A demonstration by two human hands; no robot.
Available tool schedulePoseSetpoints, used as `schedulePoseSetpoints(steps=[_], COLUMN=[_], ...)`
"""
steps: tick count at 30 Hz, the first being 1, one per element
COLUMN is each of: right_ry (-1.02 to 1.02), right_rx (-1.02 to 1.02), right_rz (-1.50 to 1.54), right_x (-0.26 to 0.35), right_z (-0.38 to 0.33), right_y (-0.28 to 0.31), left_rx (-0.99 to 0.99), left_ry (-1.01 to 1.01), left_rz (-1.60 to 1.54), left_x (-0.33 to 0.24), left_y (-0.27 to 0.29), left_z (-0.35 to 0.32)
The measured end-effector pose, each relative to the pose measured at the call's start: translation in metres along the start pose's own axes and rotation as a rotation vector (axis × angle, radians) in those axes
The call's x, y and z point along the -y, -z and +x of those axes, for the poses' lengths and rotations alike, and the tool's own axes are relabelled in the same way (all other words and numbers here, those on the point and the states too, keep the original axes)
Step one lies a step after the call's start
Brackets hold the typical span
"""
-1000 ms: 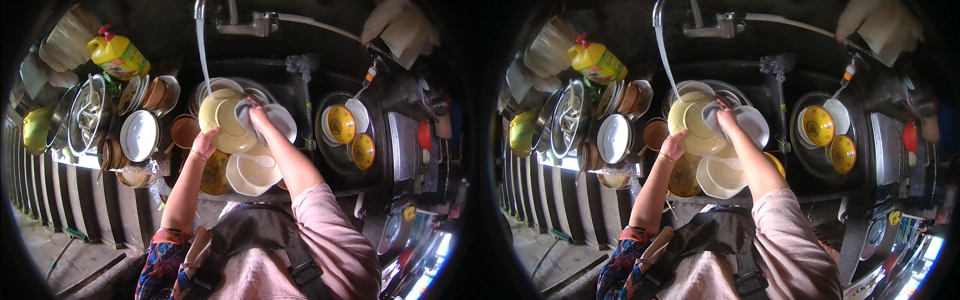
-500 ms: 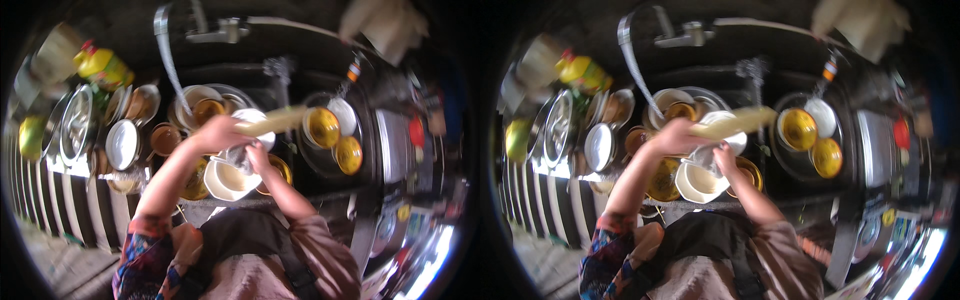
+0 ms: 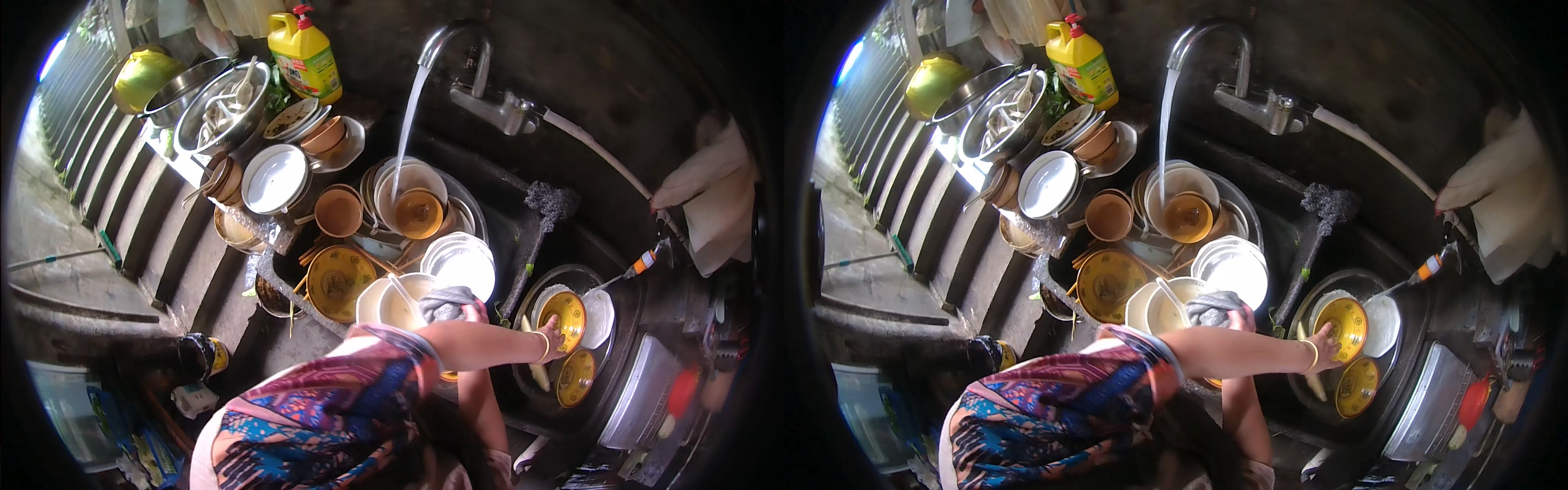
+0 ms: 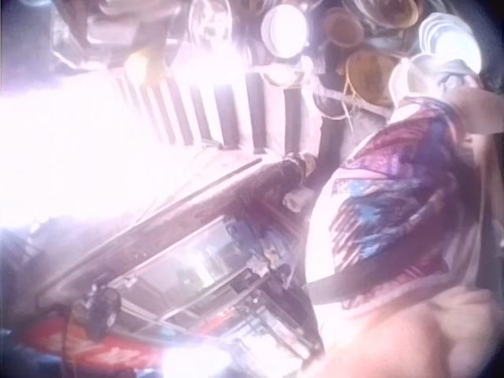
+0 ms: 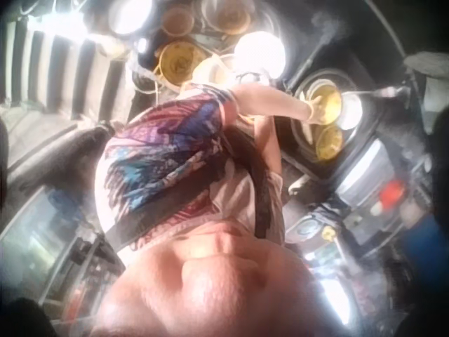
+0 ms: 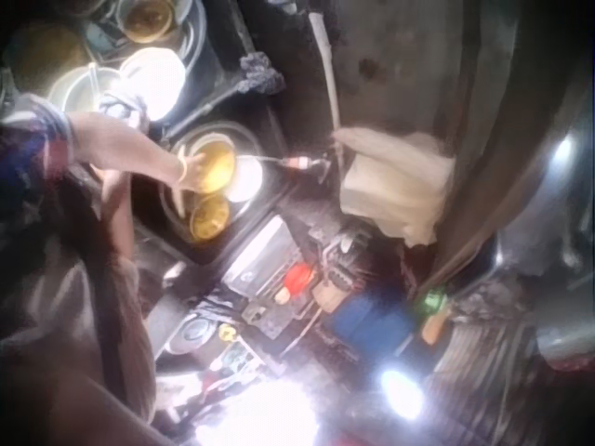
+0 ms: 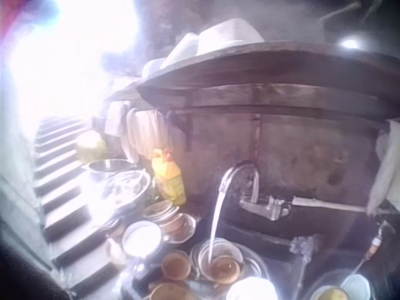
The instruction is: The person washes a large pile of bowls, plates, and chopsticks in a double-basin sink using a cloth and running water. They scrub each item individually, rinse it under the tap, and place the cleaned items into the adjacent basin.
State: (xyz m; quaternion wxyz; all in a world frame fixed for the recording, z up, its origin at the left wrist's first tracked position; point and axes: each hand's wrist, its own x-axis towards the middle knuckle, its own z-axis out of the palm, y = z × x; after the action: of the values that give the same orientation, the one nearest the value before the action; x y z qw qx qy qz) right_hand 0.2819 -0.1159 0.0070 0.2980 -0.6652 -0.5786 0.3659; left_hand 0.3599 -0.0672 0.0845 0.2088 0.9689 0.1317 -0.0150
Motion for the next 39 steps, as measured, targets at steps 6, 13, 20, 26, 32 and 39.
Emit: schedulePoseSetpoints(steps=[6, 13, 20, 26, 32, 39], right_ry=[-0.498, -0.568, -0.378, -0.373, -0.379, -0.254], right_rx=[0.393, 0.410, 0.322, 0.424, 0.298, 0.357], right_rz=[1.779, 1.087, 0.604, 0.531, 0.508, 0.284], right_x=[0.018, 0.071, 0.120, 0.172, 0.189, 0.198], right_z=[0.022, 0.067, 0.074, 0.092, 0.088, 0.099], right_y=[0.034, -0.021, -0.069, -0.120, -0.133, -0.130], left_rx=[-0.519, 0.188, 0.391, -0.035, -0.089, -0.621], left_ry=[-0.281, 0.337, 0.147, -0.097, 0.016, 0.453], left_rz=[-0.013, 0.012, -0.998, -0.659, -0.420, 0.007], left_x=[0.045, 0.077, 0.067, 0.006, 0.005, 0.048], left_y=[0.048, 0.061, 0.196, 0.269, 0.242, 0.308], left_z=[-0.162, -0.415, -0.594, -0.665, -0.695, -0.764])
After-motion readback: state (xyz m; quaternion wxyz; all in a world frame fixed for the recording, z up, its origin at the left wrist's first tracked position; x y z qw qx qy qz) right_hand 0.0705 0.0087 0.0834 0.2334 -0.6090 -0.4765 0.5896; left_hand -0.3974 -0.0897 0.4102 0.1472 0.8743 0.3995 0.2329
